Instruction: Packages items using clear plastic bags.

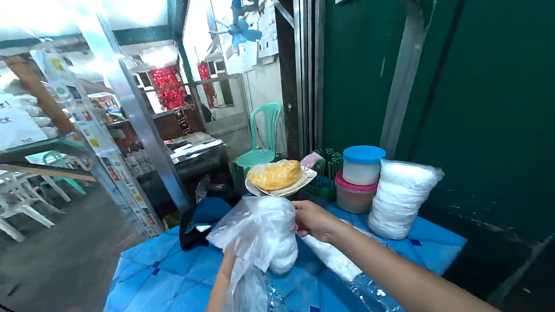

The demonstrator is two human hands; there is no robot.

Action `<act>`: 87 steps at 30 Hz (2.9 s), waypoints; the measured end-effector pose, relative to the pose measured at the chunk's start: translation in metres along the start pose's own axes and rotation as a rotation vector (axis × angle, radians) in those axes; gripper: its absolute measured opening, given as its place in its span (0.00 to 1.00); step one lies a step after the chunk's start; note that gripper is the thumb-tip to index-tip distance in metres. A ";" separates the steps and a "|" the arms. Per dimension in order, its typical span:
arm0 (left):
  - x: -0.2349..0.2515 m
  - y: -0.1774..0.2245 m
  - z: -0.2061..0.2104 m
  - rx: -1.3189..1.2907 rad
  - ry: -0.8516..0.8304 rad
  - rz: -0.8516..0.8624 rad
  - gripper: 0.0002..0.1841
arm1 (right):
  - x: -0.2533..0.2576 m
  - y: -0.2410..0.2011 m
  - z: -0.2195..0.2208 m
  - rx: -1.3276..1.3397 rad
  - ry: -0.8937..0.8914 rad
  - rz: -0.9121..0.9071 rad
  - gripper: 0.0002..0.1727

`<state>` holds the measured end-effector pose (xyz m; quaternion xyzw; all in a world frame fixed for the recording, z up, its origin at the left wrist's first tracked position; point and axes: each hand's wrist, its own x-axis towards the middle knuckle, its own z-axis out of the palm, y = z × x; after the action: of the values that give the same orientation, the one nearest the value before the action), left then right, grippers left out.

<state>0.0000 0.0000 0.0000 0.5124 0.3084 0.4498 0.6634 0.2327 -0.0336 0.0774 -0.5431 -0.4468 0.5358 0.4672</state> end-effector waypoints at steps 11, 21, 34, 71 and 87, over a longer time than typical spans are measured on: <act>-0.006 0.008 0.018 0.135 0.066 0.002 0.23 | -0.030 0.051 0.030 0.484 0.428 -0.459 0.17; -0.020 0.019 0.043 0.265 0.142 0.133 0.42 | -0.033 0.068 0.079 0.449 0.664 -0.543 0.26; 0.001 0.046 0.022 0.557 0.044 0.352 0.40 | -0.016 0.084 0.019 -0.050 0.388 -0.732 0.31; -0.080 0.101 0.053 0.377 -0.321 0.672 0.33 | -0.095 0.008 0.053 -0.185 0.226 -1.074 0.11; -0.060 0.097 0.030 -0.184 -0.659 0.497 0.26 | -0.096 0.008 0.022 0.238 -0.506 -0.885 0.14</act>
<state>-0.0252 -0.0606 0.0984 0.6263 -0.0949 0.4337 0.6408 0.2081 -0.1291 0.0856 -0.0992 -0.6683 0.4486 0.5850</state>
